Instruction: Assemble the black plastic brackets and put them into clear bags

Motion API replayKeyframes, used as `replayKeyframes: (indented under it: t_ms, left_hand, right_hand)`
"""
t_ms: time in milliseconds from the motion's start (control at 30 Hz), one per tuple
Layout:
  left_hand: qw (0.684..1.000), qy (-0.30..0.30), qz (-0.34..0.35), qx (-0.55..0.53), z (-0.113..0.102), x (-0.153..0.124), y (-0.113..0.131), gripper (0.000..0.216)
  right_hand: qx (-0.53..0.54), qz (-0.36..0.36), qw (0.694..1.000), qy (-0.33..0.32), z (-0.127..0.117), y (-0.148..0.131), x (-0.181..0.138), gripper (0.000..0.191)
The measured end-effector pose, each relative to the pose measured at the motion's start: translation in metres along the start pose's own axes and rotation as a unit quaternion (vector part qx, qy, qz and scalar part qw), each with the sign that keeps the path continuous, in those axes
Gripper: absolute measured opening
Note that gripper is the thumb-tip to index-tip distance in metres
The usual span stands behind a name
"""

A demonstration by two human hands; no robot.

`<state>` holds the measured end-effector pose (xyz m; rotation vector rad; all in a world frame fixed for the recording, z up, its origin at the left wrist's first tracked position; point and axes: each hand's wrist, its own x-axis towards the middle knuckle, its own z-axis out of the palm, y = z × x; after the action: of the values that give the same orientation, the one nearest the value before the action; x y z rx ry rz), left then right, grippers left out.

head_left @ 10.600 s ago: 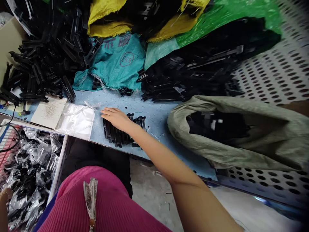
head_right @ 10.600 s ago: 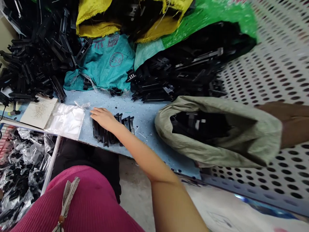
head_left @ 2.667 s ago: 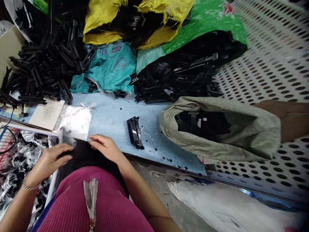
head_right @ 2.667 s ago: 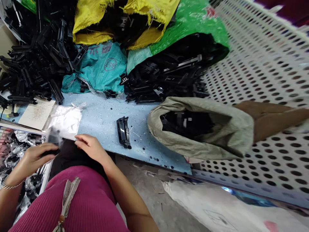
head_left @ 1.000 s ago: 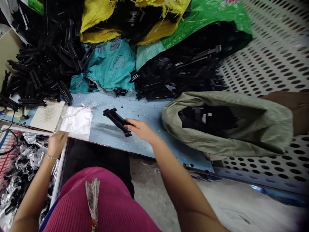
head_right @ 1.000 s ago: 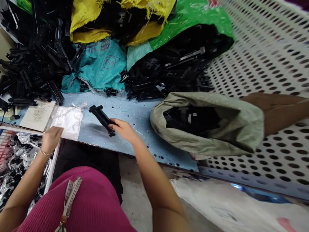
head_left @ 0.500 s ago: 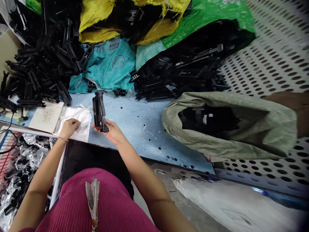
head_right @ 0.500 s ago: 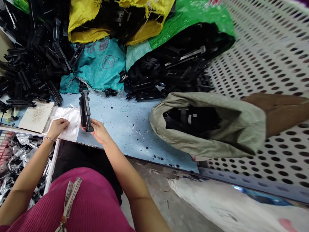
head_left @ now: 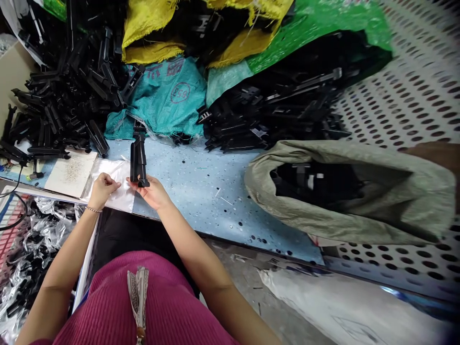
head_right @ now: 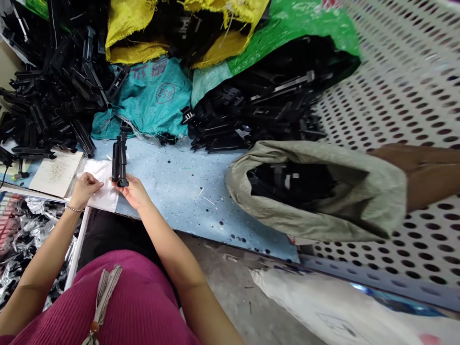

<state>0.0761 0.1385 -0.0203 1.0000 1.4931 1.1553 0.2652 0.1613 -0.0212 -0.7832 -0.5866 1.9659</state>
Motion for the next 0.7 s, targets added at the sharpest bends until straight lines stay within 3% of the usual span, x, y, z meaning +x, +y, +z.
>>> replayKeyframes:
  t_ms: [100,200,267,367,400,433,500,600,700]
  left_hand:
    - [1.0,-0.019,0.002,0.015,0.001,-0.001,0.003,0.042]
    - [0.99,-0.005,0.076,0.119,-0.005,-0.005,0.013,0.025]
    - [0.951,0.008,0.158,0.268,-0.012,-0.007,0.022,0.003]
    - [0.858,-0.016,0.201,0.472,-0.022,-0.005,0.031,0.027]
    - [0.842,-0.028,0.197,0.501,-0.024,-0.002,0.032,0.033]
    - [0.839,-0.037,0.193,0.507,-0.026,0.002,0.031,0.037]
    - [0.864,-0.05,0.197,0.461,-0.029,0.011,0.027,0.046]
    - [0.906,-0.062,0.218,0.358,-0.033,0.014,0.021,0.056]
    - [0.909,-0.083,0.257,0.316,-0.031,-0.007,0.023,0.058]
  right_hand:
    - [0.01,-0.011,1.0,-0.02,0.005,-0.003,-0.001,0.026]
    - [0.008,0.024,0.999,-0.023,0.01,0.005,0.007,0.024]
    - [-0.013,0.043,0.999,-0.004,0.01,0.011,0.011,0.022]
    - [-0.024,0.041,0.999,0.007,0.005,0.013,0.001,0.02]
    - [-0.011,0.044,0.999,-0.001,0.002,0.011,-0.007,0.021]
    - [0.009,0.058,0.998,-0.014,-0.003,0.01,-0.016,0.021]
    - [0.058,0.132,0.988,-0.063,-0.012,0.008,-0.037,0.023]
    - [0.112,0.287,0.942,-0.135,-0.021,0.015,-0.058,0.024]
    - [0.155,0.333,0.921,-0.131,-0.02,0.027,-0.057,0.024]
